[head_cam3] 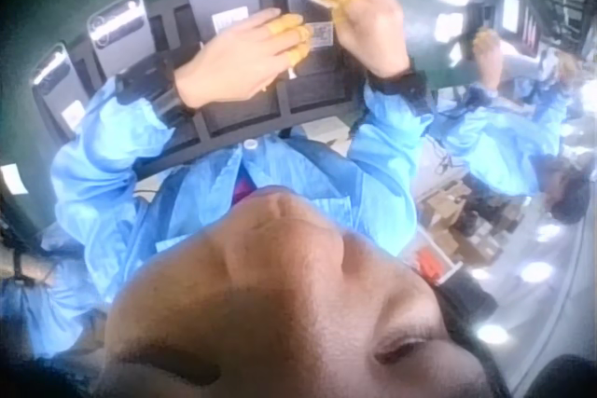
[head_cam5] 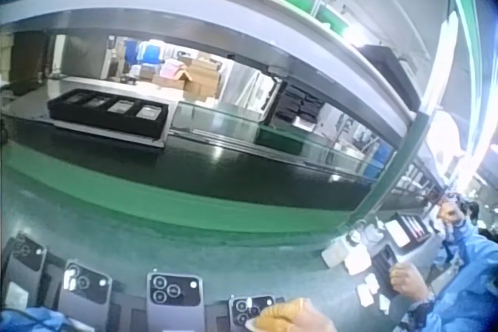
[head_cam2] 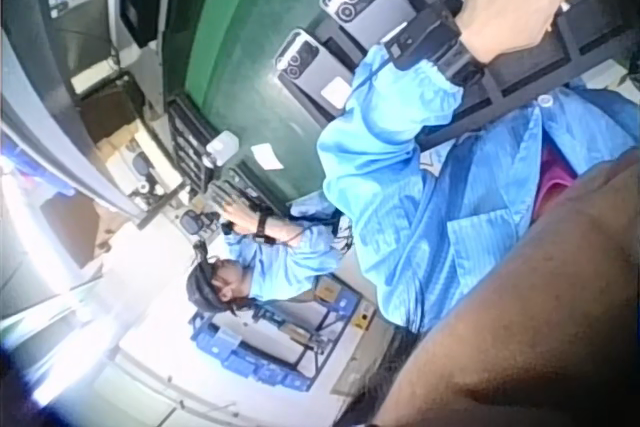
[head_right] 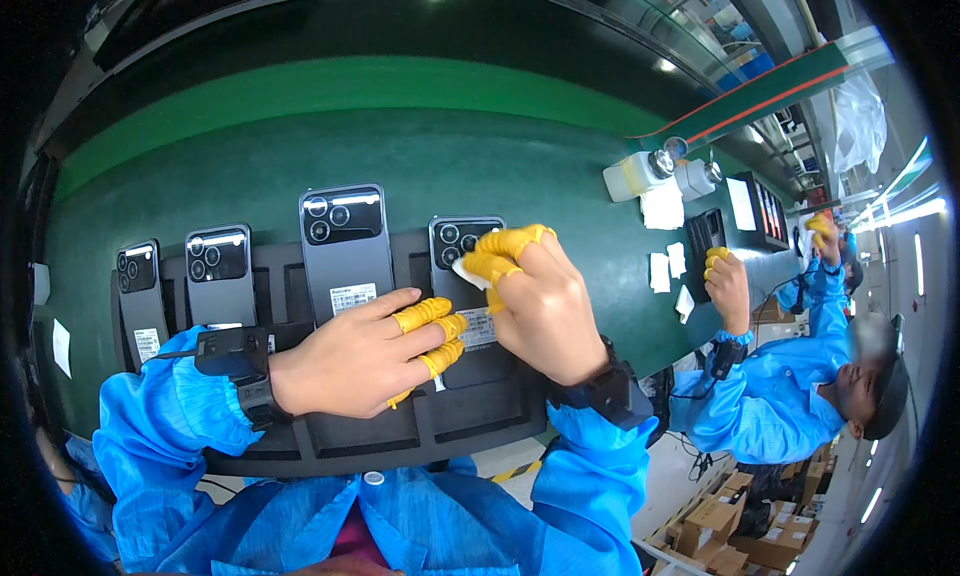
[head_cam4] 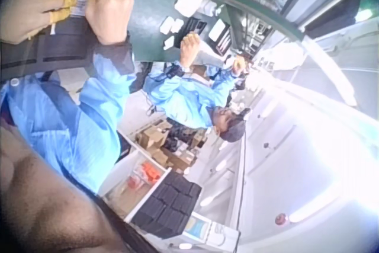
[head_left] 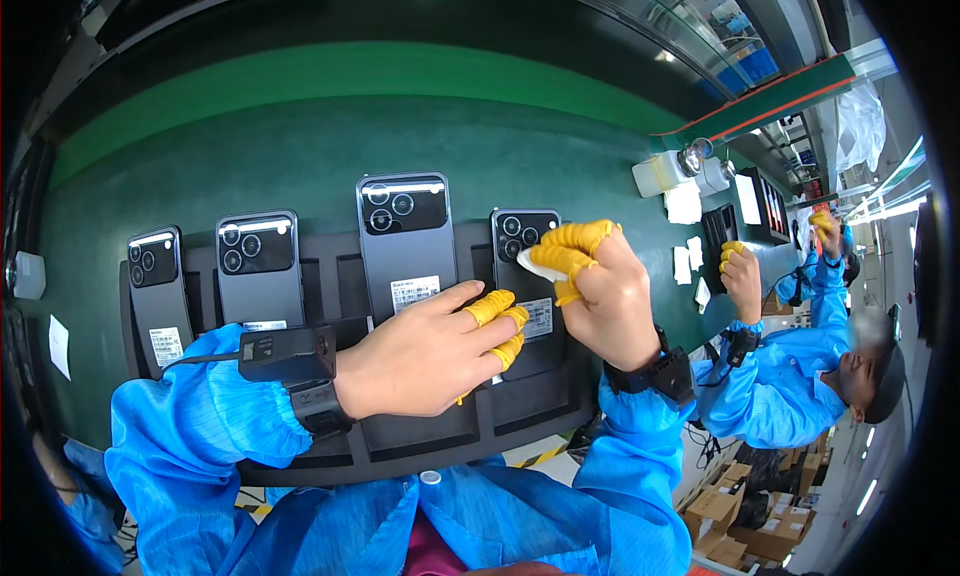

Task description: Cleaning the back and camera lenses of mobile phones on an assembly line.

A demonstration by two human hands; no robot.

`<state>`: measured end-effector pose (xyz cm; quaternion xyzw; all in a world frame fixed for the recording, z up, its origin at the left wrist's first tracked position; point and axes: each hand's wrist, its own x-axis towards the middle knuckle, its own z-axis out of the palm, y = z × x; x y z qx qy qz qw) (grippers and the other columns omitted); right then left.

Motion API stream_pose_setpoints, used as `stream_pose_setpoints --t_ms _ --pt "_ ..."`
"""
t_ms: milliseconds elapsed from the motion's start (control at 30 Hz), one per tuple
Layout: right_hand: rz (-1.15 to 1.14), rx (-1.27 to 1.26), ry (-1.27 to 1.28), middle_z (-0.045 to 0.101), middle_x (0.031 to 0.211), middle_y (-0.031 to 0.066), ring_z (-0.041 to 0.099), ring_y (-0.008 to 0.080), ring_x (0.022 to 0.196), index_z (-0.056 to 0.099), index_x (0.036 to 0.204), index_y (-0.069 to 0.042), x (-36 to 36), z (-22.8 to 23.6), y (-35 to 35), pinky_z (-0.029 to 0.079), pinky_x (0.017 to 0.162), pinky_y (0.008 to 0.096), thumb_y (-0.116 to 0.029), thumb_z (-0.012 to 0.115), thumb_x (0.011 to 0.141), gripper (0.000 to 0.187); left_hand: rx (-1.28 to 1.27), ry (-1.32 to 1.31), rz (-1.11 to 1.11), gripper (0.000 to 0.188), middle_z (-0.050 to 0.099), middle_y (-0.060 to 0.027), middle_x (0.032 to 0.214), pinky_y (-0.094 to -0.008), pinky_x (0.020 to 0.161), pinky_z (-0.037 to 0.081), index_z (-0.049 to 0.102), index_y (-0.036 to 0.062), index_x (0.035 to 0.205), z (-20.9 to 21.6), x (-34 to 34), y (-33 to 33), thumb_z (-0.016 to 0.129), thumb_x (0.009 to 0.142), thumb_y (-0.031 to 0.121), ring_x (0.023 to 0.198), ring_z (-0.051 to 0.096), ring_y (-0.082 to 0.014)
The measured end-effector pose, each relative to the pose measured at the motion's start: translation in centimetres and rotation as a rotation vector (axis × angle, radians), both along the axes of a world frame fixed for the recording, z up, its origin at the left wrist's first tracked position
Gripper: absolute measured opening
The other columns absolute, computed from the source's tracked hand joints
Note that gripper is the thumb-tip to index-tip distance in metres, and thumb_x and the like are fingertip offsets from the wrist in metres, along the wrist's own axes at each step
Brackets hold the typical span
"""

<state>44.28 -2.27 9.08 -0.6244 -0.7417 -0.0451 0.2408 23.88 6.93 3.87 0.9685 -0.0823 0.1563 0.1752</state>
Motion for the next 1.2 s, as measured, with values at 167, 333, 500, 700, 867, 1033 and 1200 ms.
stream_pose_setpoints --t_ms 167,333,500,700,867,1033,1200 --pt "0.022 0.052 -0.111 0.058 0.091 0.0152 0.057 0.0335 0.083 0.07 0.079 0.001 -0.5 -1.8 1.9 0.052 0.074 0.041 0.007 0.065 0.056 0.024 0.013 -0.016 -0.013 0.046 0.061 -0.008 0.115 -0.0457 0.112 0.037 0.065 0.0068 0.117 0.2 0.4 0.0 0.07 0.073 0.019 0.112 0.06 -0.0253" --pt "-0.032 0.075 -0.136 0.058 0.088 0.0154 0.057 0.0335 0.081 0.069 0.075 0.001 -0.5 -0.9 0.6 0.052 0.073 0.0404 0.008 0.064 0.055 0.022 0.007 -0.047 0.002 0.045 0.061 -0.0079 0.115 -0.0453 0.112 0.037 0.065 0.0064 0.117 -0.2 0.3 0.1 0.069 0.074 0.018 0.113 0.06 -0.025" --pt "-0.101 0.036 -0.072 0.061 0.09 0.0158 0.059 0.0355 0.08 0.071 0.084 0.002 0.2 0.6 -0.8 0.051 0.073 0.0412 0.013 0.062 0.055 0.033 0.001 -0.008 0.002 0.046 0.061 -0.008 0.117 -0.0452 0.113 0.037 0.065 0.0065 0.118 0.0 -0.1 0.1 0.069 0.074 0.018 0.113 0.06 -0.0249" --pt "-0.007 0.129 -0.013 0.061 0.091 0.0156 0.059 0.0343 0.083 0.071 0.085 0.001 -0.7 -0.7 1.4 0.051 0.074 0.0406 0.012 0.064 0.056 0.032 0.009 0.005 -0.019 0.045 0.061 -0.0081 0.119 -0.045 0.113 0.037 0.065 0.007 0.118 0.3 0.0 0.1 0.069 0.075 0.018 0.114 0.06 -0.0251" --pt "-0.069 0.039 -0.073 0.061 0.09 0.0152 0.059 0.0336 0.084 0.07 0.081 0.001 -0.8 -0.7 0.7 0.053 0.072 0.04 0.01 0.065 0.056 0.027 0.022 0.003 -0.004 0.041 0.061 -0.009 0.121 -0.0453 0.113 0.037 0.065 0.0072 0.118 0.3 -0.3 0.3 0.068 0.078 0.018 0.119 0.058 -0.026" --pt "-0.188 -0.048 -0.096 0.064 0.092 0.0142 0.061 0.0344 0.084 0.071 0.083 0.0 0.5 0.4 -1.6 0.053 0.071 0.0403 0.011 0.065 0.057 0.028 0.01 0.0 -0.005 0.041 0.061 -0.0091 0.12 -0.0454 0.113 0.036 0.066 0.0068 0.118 0.3 -0.3 0.1 0.068 0.078 0.017 0.122 0.057 -0.0268" --pt "0.147 0.1 -0.005 0.066 0.095 0.0118 0.064 0.0304 0.086 0.074 0.089 -0.002 -1.1 -0.3 1.7 0.054 0.08 0.0393 0.005 0.065 0.062 0.03 0.014 0.038 -0.025 0.041 0.061 -0.0096 0.122 -0.0453 0.114 0.036 0.066 0.0059 0.118 0.5 -0.3 0.3 0.067 0.078 0.017 0.122 0.056 -0.028"
